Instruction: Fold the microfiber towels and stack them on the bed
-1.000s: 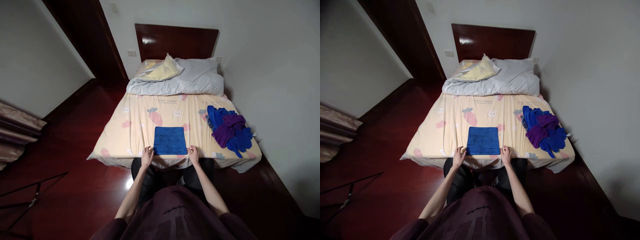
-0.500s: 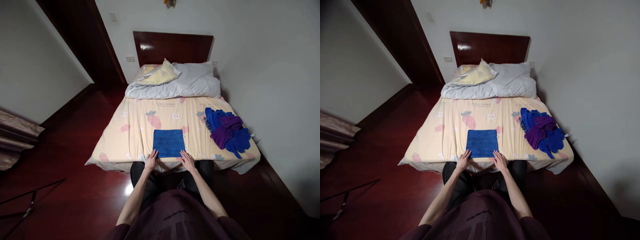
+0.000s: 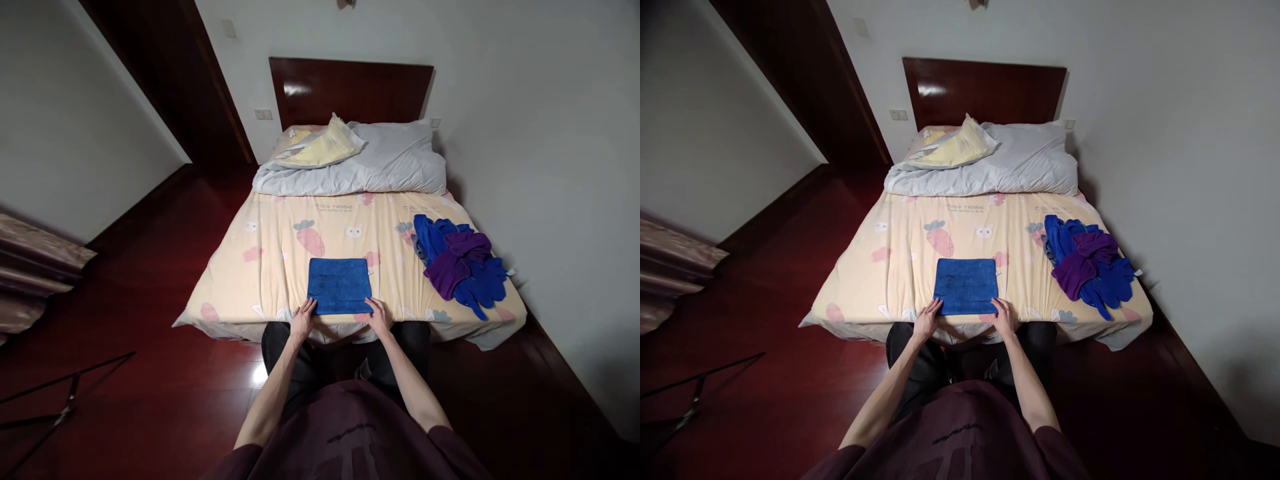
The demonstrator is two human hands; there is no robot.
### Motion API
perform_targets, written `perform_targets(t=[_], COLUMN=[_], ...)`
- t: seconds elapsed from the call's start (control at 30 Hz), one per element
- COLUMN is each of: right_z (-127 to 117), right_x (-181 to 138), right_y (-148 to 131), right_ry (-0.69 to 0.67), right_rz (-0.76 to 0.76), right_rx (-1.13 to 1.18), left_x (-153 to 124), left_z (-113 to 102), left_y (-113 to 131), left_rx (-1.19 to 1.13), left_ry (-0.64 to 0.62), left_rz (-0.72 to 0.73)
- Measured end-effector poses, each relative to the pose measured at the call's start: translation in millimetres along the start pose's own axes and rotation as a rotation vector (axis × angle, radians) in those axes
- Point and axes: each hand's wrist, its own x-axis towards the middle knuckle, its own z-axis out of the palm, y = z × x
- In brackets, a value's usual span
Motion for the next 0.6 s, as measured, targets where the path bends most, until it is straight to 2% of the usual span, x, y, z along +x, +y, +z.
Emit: perform_targets(t=[0.2,0.3,0.43,0.6], right_z=[0.6,-5.2,-8.8,-8.0], right_x=[-0.5,3.3,6.9,6.5], right_y=[1.8,1.8,1.1,0.8], right_ry=[0.047,0.034,0.028,0.032], right_rz=[0.078,0.102,0.123,0.145], right_rx=[0.122,0.145,0.169,0.175], left_x=[9.3,10.5,2.7,-5.0], left_z=[1.7,1.5,0.1,-3.1], left_y=[-10.5,-19.3,-22.2,-7.9], left_rx=[-0.158,-0.194,-0.069,0.070], left_ry=[0.089,0.092,0.082,0.117], left_rz=[-0.047,0.002,0.116,0.083])
